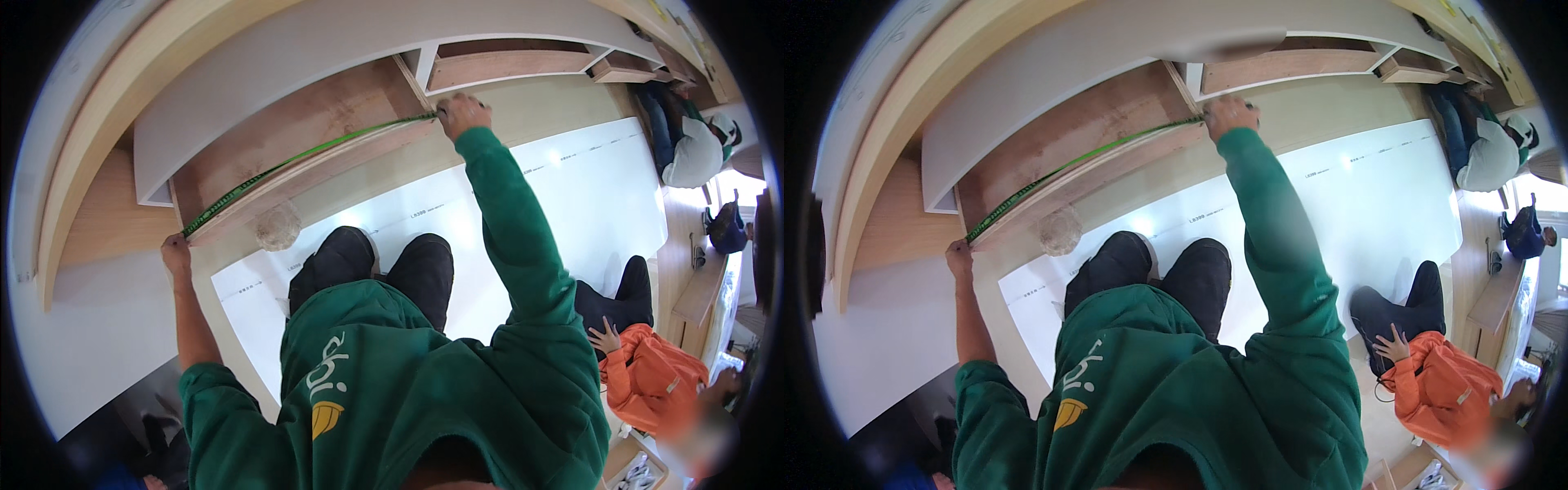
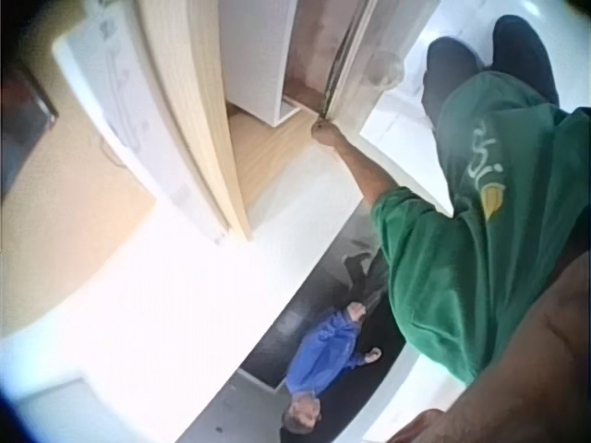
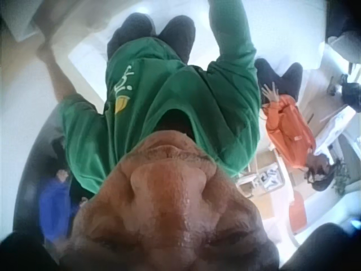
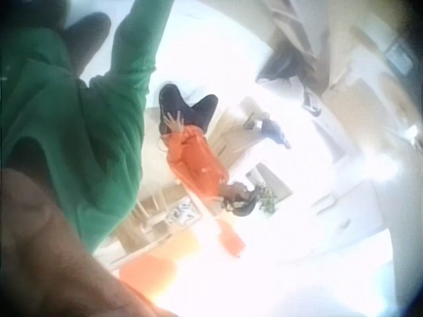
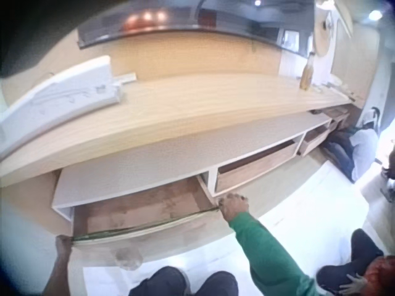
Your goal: The person kneels on the floor and uses a utility knife to cut a protective film from a large white panel. They then use a tape measure and pencil to measure and mark curved lines on the panel and a wooden shelf unit. The person also handles a wooden template to trace a curve onto the panel.
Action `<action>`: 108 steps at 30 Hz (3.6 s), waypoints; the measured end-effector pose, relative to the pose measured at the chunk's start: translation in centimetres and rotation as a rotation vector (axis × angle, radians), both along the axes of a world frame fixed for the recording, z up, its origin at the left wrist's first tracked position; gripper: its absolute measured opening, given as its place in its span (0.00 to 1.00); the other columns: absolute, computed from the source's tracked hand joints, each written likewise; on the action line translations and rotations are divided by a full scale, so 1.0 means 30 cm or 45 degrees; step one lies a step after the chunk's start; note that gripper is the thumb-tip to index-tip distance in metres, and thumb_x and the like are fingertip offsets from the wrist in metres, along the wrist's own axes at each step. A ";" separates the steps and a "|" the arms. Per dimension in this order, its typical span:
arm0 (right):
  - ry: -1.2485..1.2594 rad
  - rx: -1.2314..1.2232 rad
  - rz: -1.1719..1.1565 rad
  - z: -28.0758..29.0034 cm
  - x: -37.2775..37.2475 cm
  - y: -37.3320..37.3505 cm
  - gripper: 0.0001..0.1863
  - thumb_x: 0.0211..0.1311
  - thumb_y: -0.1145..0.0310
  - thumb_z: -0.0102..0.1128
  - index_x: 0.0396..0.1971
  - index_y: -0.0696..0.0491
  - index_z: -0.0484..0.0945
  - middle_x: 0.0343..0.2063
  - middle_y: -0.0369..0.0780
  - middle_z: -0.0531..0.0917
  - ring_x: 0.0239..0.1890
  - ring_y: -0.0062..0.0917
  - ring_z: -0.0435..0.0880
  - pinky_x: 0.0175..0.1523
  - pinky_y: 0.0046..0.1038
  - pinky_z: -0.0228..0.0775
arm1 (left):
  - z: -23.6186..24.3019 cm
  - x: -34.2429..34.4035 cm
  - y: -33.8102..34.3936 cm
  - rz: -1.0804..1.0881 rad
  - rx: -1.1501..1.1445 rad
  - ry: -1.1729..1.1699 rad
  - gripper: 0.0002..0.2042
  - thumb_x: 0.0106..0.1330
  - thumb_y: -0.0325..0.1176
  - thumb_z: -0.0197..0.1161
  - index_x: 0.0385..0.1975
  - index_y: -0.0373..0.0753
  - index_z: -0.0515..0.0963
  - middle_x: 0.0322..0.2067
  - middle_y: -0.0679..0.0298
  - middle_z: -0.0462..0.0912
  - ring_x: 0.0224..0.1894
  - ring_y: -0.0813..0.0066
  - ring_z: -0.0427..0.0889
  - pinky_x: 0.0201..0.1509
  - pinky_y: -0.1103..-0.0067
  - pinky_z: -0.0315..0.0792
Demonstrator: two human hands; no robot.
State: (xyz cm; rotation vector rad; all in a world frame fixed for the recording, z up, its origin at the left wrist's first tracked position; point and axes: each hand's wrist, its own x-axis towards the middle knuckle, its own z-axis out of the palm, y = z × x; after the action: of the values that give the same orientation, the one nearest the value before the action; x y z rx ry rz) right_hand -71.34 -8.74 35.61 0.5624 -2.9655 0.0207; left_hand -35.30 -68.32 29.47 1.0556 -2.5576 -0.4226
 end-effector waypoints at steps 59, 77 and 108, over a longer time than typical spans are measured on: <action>-0.160 -0.865 -2.135 -0.347 2.741 0.129 0.13 0.58 0.67 0.58 0.36 0.61 0.83 0.27 0.48 0.85 0.31 0.28 0.84 0.38 0.31 0.75 | -0.475 -0.268 1.363 -1.384 1.141 -0.646 0.35 0.56 0.52 0.67 0.57 0.30 0.70 0.53 0.45 0.76 0.54 0.63 0.77 0.56 0.74 0.71; -0.409 -0.086 -0.838 0.383 1.306 1.064 0.14 0.51 0.60 0.56 0.30 0.54 0.84 0.29 0.50 0.82 0.34 0.46 0.82 0.41 0.42 0.73 | -0.202 -0.151 1.263 -0.258 2.424 -0.107 0.46 0.61 0.62 0.58 0.70 0.38 0.47 0.66 0.46 0.56 0.64 0.52 0.62 0.64 0.61 0.62; -0.682 -0.214 0.298 0.108 0.369 0.453 0.10 0.56 0.65 0.57 0.30 0.55 0.81 0.28 0.50 0.81 0.33 0.47 0.80 0.41 0.41 0.73 | 0.063 -0.094 0.518 0.382 1.841 1.512 0.22 0.74 0.46 0.41 0.58 0.35 0.65 0.57 0.52 0.70 0.58 0.53 0.71 0.61 0.58 0.67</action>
State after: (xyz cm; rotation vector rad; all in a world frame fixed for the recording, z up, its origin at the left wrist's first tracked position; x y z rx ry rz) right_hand -60.29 4.85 38.85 1.0137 -3.3256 0.5145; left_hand -38.12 -52.79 31.37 0.9412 -0.7754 -2.1062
